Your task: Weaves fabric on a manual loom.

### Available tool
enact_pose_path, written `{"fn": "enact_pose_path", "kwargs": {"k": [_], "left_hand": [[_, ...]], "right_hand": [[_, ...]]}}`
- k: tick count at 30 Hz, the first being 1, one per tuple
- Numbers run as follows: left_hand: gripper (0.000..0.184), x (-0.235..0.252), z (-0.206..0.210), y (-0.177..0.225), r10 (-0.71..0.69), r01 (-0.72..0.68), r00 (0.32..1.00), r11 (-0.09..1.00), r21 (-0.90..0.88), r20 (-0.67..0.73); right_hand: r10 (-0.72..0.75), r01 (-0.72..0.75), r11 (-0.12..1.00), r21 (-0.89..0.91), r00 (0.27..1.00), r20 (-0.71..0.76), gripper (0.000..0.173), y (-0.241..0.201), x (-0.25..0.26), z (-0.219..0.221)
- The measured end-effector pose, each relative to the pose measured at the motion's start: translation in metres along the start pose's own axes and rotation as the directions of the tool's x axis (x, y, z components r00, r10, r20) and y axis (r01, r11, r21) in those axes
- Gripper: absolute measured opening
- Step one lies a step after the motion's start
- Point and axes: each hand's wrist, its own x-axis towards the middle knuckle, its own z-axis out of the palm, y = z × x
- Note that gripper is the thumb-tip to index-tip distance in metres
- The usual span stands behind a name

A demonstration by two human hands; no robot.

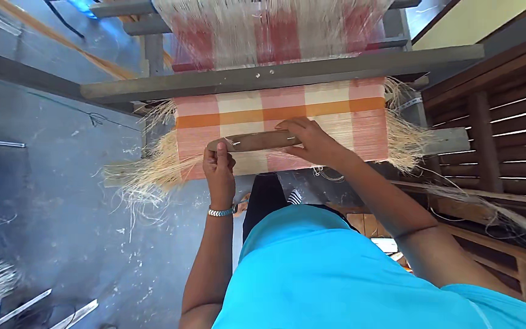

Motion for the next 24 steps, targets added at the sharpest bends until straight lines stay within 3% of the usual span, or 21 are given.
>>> {"fn": "enact_pose_path", "kwargs": {"k": [3, 4, 6, 8, 9, 17, 24], "left_hand": [[0.018, 0.012, -0.028, 0.006, -0.038, 0.038, 0.998, 0.999, -0.009, -0.039], [0.018, 0.016, -0.039, 0.008, -0.043, 0.042, 0.996, 0.999, -0.013, -0.076], [0.016, 0.023, -0.061, 0.01, -0.047, 0.04, 0.986, 0.998, -0.051, -0.159], [0.014, 0.028, -0.075, 0.008, -0.062, 0.041, 0.969, 0.995, -0.093, -0.238], [0.015, 0.031, -0.08, 0.008, -0.078, 0.05, 0.957, 0.993, -0.108, -0.28], [0.03, 0.073, -0.11, 0.004, -0.151, 0.085, 0.877, 0.983, -0.163, -0.456], [0.036, 0.153, -0.123, 0.008, -0.122, 0.003, 0.822, 0.978, -0.21, -0.557]], "right_hand": [[0.184, -0.198, 0.979, -0.04, 0.956, -0.227, 0.085, 0.047, -0.01, -0.047], [0.277, -0.309, 0.951, -0.024, 0.882, -0.38, 0.09, 0.071, -0.016, -0.068], [0.447, -0.532, 0.844, 0.073, 0.621, -0.643, 0.109, 0.124, -0.033, -0.105], [0.584, -0.65, 0.724, 0.231, 0.4, -0.707, 0.125, 0.166, -0.047, -0.127], [0.634, -0.669, 0.685, 0.288, 0.353, -0.688, 0.127, 0.179, -0.048, -0.131], [0.615, -0.638, 0.719, 0.274, 0.401, -0.679, 0.121, 0.228, -0.026, -0.123], [0.558, -0.606, 0.757, 0.246, 0.402, -0.726, 0.124, 0.276, 0.054, -0.163]]}}
